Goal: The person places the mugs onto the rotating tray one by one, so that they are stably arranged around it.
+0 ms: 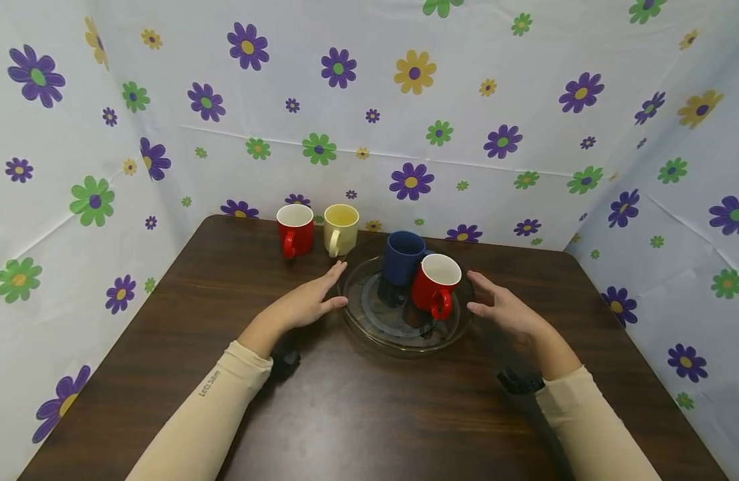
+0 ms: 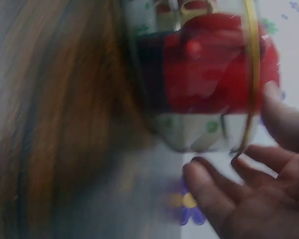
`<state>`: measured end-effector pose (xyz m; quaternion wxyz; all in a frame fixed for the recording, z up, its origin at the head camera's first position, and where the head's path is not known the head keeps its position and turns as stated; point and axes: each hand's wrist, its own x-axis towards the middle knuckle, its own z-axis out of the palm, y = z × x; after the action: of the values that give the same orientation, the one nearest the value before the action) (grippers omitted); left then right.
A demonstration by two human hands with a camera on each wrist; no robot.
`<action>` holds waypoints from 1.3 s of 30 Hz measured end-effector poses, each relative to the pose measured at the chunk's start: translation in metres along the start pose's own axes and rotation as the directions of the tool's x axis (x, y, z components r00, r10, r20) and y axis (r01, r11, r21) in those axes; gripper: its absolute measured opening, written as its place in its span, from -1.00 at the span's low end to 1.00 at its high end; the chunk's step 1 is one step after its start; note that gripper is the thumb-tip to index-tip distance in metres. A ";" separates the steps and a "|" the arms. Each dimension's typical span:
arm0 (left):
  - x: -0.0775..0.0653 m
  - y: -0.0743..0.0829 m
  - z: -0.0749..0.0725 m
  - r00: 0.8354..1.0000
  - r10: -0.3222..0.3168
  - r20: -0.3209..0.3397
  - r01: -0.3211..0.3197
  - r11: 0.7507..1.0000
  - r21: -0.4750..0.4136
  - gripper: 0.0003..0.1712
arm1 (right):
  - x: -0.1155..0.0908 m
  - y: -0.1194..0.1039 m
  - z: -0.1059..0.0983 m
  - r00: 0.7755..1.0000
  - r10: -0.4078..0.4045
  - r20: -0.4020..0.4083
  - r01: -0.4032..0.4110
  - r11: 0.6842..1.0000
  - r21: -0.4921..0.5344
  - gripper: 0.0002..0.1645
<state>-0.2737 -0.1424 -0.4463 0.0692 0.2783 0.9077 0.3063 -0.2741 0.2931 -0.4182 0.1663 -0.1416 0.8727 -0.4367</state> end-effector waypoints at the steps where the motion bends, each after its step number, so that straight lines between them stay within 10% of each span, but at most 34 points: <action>1: 0.000 0.000 0.001 1.000 -0.001 0.003 0.001 1.000 0.001 -0.03 | 0.000 0.003 -0.001 1.000 -0.005 0.006 0.005 1.000 0.005 -0.05; 39: -0.007 0.009 0.003 0.999 -0.046 0.003 0.046 0.999 -0.003 0.00 | 0.010 0.017 -0.003 0.988 0.125 0.095 -0.144 0.960 0.239 0.03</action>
<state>-0.2624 -0.1389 -0.4441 0.0782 0.2575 0.9133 0.3057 -0.2860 0.3014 -0.4317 0.2461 -0.0775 0.8124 -0.5229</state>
